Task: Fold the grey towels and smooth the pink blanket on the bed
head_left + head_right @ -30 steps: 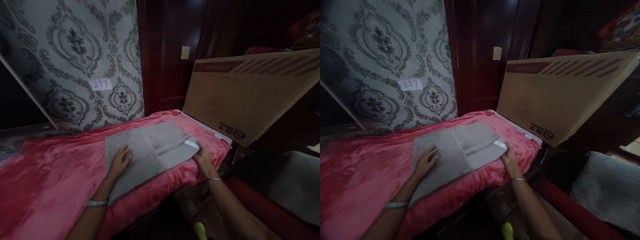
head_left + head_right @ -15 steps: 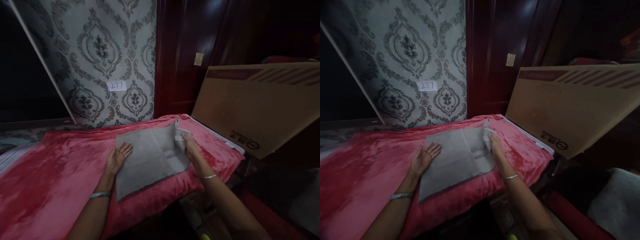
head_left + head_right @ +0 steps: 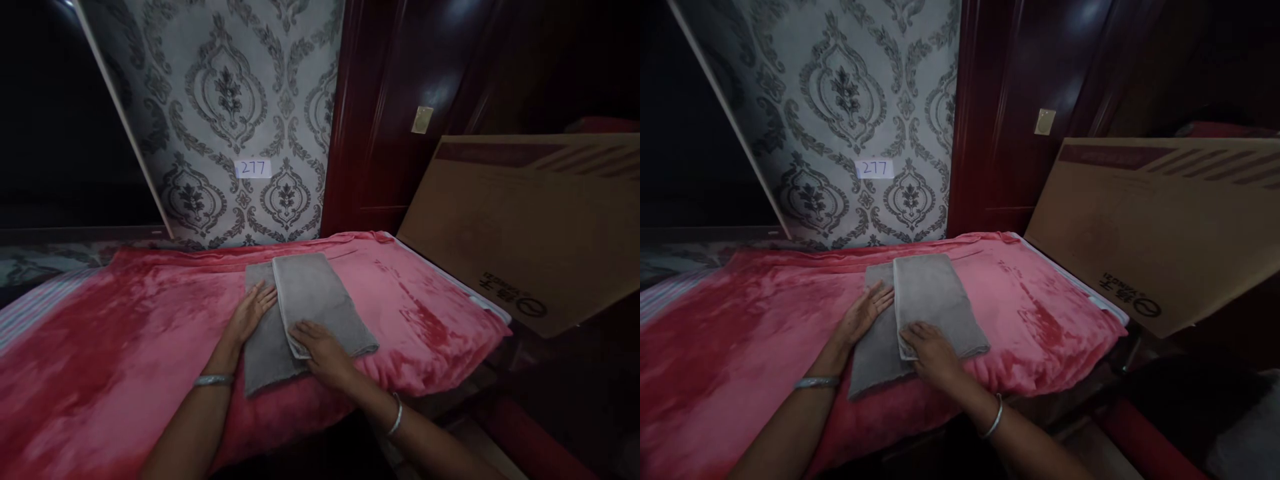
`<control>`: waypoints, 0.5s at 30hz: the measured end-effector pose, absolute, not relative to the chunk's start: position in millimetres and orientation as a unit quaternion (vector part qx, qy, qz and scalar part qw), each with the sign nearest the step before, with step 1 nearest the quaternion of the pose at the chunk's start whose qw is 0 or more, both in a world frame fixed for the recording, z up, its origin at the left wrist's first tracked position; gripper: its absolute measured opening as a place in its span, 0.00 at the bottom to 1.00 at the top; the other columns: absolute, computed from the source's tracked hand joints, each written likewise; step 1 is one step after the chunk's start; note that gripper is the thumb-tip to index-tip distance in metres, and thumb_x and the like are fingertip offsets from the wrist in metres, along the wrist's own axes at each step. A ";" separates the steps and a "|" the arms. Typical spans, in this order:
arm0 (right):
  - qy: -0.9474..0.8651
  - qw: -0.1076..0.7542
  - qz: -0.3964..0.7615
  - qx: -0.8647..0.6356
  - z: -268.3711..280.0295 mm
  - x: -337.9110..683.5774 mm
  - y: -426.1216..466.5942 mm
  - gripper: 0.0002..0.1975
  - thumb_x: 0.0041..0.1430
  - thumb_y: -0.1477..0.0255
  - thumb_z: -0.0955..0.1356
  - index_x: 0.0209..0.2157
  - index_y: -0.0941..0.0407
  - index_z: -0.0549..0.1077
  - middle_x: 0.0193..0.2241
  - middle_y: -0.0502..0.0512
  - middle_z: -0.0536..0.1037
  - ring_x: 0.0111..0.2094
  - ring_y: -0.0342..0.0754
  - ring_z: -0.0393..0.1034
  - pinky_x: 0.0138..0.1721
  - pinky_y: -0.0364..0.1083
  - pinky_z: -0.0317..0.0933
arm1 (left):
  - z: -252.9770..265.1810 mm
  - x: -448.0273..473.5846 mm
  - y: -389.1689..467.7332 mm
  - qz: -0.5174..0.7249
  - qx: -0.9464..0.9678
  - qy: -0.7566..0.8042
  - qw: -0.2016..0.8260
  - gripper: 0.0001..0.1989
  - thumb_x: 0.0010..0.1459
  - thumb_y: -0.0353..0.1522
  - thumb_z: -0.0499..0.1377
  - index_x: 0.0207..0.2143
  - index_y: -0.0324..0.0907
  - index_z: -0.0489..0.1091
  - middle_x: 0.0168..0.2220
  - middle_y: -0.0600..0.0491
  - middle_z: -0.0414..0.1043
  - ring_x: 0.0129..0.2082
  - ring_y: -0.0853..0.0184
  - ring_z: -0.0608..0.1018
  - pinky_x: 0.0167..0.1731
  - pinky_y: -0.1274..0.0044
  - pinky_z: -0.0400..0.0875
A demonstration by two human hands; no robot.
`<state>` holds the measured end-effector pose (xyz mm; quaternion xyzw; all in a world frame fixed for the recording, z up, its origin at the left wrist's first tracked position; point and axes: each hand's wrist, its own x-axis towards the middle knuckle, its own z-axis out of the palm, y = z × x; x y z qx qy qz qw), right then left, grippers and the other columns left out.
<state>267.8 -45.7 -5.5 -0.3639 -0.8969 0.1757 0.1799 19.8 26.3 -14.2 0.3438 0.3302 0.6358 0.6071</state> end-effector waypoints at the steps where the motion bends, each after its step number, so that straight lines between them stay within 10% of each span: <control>1: -0.898 0.177 0.170 -0.365 -5.0 268.3 -46.2 0.36 0.55 0.79 0.65 0.67 0.55 0.64 0.68 0.60 0.63 0.69 0.53 0.55 0.69 0.57 0.49 | -14.8 20.6 27.5 0.632 0.356 0.350 0.593 0.22 0.58 0.42 0.63 0.52 0.43 0.69 0.54 0.41 0.77 0.55 0.56 0.78 0.64 0.58 0.64; 10: -0.888 0.179 0.163 -0.391 -0.1 268.2 -54.0 0.37 0.54 0.81 0.66 0.67 0.56 0.65 0.68 0.64 0.63 0.69 0.56 0.54 0.69 0.59 0.47 | 7.4 41.8 57.0 0.575 0.386 0.523 0.497 0.39 0.49 0.37 0.70 0.62 0.41 0.63 0.43 0.43 0.79 0.40 0.57 0.83 0.42 0.65 0.79; 15: -0.889 0.161 0.143 -0.405 6.0 269.0 -59.5 0.34 0.57 0.81 0.65 0.65 0.55 0.66 0.68 0.62 0.63 0.69 0.56 0.53 0.68 0.61 0.47 | 16.7 64.6 85.9 0.529 0.515 0.595 0.317 0.29 0.49 0.30 0.64 0.56 0.39 0.72 0.45 0.44 0.80 0.44 0.56 0.81 0.46 0.65 0.76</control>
